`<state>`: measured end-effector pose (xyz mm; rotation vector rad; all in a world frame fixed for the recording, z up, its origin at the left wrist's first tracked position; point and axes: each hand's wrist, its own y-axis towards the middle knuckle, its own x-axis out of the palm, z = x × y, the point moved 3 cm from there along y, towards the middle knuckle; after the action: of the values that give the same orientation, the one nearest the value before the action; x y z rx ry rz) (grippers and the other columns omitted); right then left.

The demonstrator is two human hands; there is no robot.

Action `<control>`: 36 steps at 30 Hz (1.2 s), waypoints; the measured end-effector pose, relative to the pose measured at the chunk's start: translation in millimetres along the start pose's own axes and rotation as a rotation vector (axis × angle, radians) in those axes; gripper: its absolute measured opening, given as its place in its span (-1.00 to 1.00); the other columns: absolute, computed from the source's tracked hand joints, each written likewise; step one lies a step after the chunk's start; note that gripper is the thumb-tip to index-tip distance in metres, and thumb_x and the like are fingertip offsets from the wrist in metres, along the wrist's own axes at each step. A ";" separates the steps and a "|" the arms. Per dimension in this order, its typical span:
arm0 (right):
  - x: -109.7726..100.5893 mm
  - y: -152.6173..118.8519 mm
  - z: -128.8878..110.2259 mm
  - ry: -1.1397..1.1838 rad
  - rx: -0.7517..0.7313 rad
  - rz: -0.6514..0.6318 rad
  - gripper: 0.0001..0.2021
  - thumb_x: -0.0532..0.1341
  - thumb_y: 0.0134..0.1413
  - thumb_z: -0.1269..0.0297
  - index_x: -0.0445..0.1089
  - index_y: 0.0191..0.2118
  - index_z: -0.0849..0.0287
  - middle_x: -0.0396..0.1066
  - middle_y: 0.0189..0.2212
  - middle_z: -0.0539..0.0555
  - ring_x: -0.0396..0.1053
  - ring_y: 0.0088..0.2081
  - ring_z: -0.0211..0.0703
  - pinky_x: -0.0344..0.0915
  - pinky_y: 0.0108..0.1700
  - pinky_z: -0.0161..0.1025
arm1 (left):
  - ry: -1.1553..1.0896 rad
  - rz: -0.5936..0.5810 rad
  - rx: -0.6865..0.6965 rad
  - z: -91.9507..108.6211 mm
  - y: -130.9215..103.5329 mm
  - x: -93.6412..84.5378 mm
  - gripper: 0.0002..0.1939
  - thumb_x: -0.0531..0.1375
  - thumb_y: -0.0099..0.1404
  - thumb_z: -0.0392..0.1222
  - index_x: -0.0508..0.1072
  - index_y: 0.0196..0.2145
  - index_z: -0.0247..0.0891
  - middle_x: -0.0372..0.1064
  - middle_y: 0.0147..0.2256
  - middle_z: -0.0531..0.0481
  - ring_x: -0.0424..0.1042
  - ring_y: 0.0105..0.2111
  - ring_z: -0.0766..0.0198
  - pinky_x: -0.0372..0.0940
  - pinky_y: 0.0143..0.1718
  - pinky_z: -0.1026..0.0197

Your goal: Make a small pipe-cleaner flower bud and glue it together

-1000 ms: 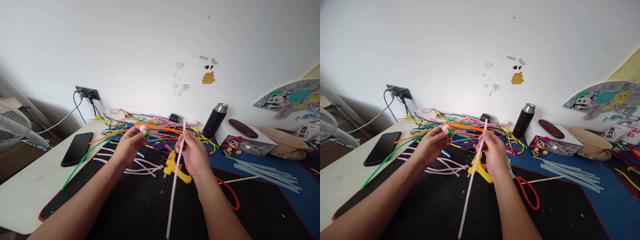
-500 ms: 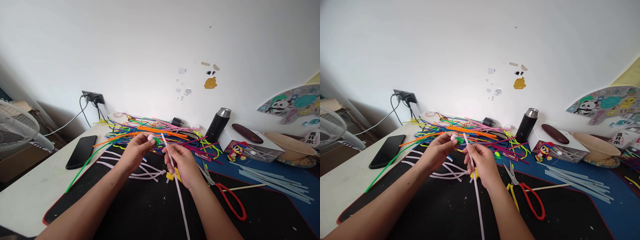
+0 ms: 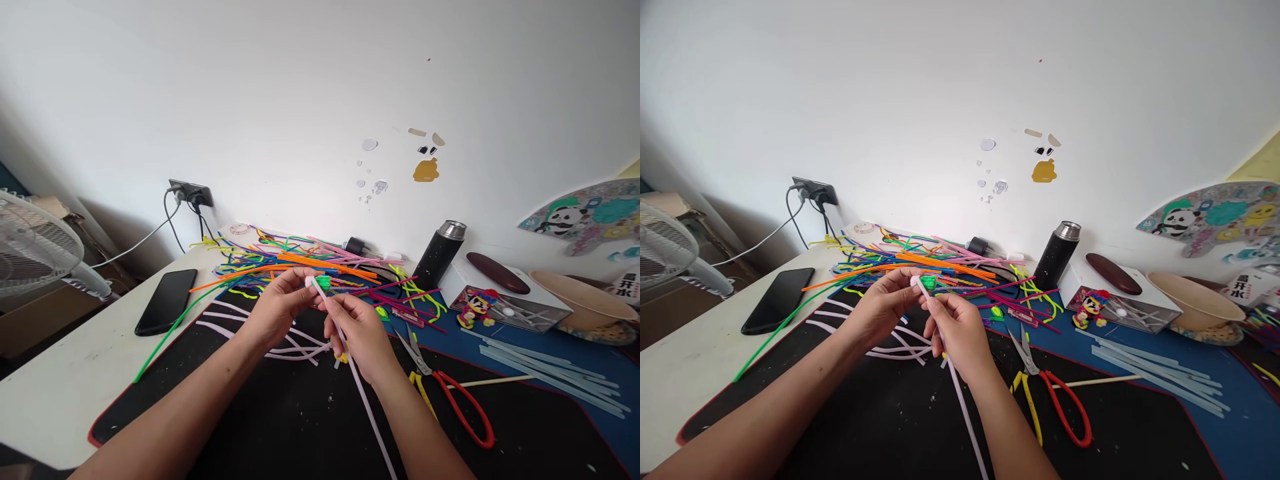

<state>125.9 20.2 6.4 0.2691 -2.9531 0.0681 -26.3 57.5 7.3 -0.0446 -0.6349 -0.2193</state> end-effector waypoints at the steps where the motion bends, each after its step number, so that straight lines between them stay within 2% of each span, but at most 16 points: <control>1: -0.5 0.4 0.2 -0.001 -0.003 0.004 -0.57 0.38 0.12 -0.15 0.51 -0.26 0.19 0.42 -0.63 -0.09 0.22 -0.76 -0.38 0.04 -0.70 -0.43 | -0.010 0.002 -0.016 -0.7 0.3 -0.3 -0.60 0.61 -0.02 -0.27 0.63 -0.22 -0.30 0.60 -0.34 0.00 0.58 -0.40 0.31 0.48 -0.21 0.28; 6: -3.7 2.4 1.2 -0.019 -0.011 0.031 -0.57 0.38 0.12 -0.14 0.50 -0.27 0.20 0.41 -0.62 -0.09 0.26 -0.75 -0.36 0.11 -0.69 -0.42 | -0.017 -0.030 -0.065 -1.9 -0.2 1.0 -0.62 0.59 0.00 -0.29 0.70 -0.18 -0.31 0.66 -0.26 -0.08 0.62 -0.27 0.23 0.47 -0.11 0.26; 12: -4.9 3.7 2.9 -0.090 -0.031 0.056 -0.59 0.35 0.15 -0.12 0.48 -0.27 0.20 0.41 -0.61 -0.09 0.28 -0.73 -0.36 0.13 -0.67 -0.42 | -0.021 0.007 -0.061 -1.9 -0.1 -0.8 -0.63 0.59 -0.02 -0.29 0.71 -0.20 -0.31 0.68 -0.23 -0.12 0.65 -0.20 0.13 0.45 -0.01 0.19; 20: -1.8 3.8 5.6 -0.172 -0.040 0.066 -0.59 0.31 0.18 -0.12 0.47 -0.27 0.20 0.41 -0.61 -0.09 0.28 -0.74 -0.35 0.13 -0.67 -0.41 | 0.037 -0.011 -0.020 -1.8 -1.6 2.9 -0.62 0.59 0.01 -0.20 0.71 -0.20 -0.30 0.68 -0.22 -0.15 0.63 -0.25 0.13 0.46 -0.16 0.19; 26: -0.6 4.0 8.5 -0.208 -0.048 0.051 -0.60 0.29 0.22 -0.12 0.47 -0.25 0.19 0.41 -0.60 -0.09 0.31 -0.72 -0.33 0.16 -0.65 -0.40 | 0.044 0.011 -0.017 -1.0 -1.4 3.4 -0.60 0.61 -0.01 -0.15 0.71 -0.22 -0.31 0.69 -0.24 -0.16 0.65 -0.23 0.07 0.48 -0.15 0.17; 36: 1.1 1.3 6.9 -0.247 -0.089 0.018 -0.61 0.27 0.28 -0.12 0.46 -0.24 0.17 0.43 -0.58 -0.09 0.35 -0.68 -0.31 0.19 -0.60 -0.37 | 0.039 0.057 -0.017 1.0 -0.1 1.7 -0.55 0.64 -0.10 -0.14 0.71 -0.23 -0.30 0.69 -0.27 -0.12 0.65 -0.28 0.14 0.48 -0.15 0.22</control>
<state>123.4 20.9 -0.3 0.2559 -3.1926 -0.1017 -25.6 57.2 9.2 -0.0751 -0.5919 -0.1699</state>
